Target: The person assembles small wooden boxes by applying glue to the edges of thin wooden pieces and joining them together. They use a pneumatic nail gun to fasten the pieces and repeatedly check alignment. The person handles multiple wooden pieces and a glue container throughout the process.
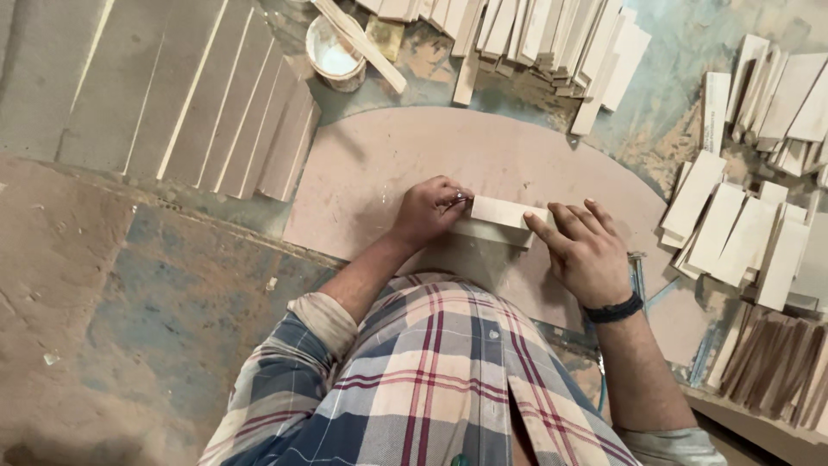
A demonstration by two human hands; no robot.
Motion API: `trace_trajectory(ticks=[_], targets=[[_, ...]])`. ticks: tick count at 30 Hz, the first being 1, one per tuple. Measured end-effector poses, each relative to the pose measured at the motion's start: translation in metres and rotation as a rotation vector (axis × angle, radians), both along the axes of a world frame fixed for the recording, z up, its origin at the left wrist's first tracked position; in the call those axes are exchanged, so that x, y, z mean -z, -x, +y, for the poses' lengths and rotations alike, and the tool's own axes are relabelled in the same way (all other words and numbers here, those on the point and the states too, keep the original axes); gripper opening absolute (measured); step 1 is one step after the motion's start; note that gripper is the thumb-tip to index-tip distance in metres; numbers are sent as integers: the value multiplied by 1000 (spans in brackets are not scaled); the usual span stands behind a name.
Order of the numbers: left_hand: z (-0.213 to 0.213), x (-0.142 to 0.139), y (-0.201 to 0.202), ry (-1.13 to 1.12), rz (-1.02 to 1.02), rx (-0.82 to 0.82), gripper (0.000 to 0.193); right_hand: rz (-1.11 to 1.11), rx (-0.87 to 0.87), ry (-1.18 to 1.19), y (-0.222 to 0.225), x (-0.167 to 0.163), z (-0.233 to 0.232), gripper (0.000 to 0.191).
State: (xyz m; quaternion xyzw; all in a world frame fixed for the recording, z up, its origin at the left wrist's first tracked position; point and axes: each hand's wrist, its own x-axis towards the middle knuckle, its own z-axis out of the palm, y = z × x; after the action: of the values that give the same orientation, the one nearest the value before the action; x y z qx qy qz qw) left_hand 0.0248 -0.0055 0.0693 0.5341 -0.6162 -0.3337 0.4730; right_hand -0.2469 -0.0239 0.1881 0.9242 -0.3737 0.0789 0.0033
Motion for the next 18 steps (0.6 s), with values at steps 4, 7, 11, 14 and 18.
trace_trajectory(ticks=[4,7,11,14,18], targets=[[1,2,-2,-12,23,-11,13,1,-9,-10,-2,6,-3,53],[1,2,-2,1,-14,-32,14,15,3,3,-3,9,-4,53],[0,0,-1,53,-28,-29,13,-1,0,-16,-4,9,-5,52],[1,1,-1,22,-14,-32,12,19,-7,-11,-3,8,-5,53],[3,1,0,22,-16,-37,12,20,-21,-22,-2,8,-5,54]])
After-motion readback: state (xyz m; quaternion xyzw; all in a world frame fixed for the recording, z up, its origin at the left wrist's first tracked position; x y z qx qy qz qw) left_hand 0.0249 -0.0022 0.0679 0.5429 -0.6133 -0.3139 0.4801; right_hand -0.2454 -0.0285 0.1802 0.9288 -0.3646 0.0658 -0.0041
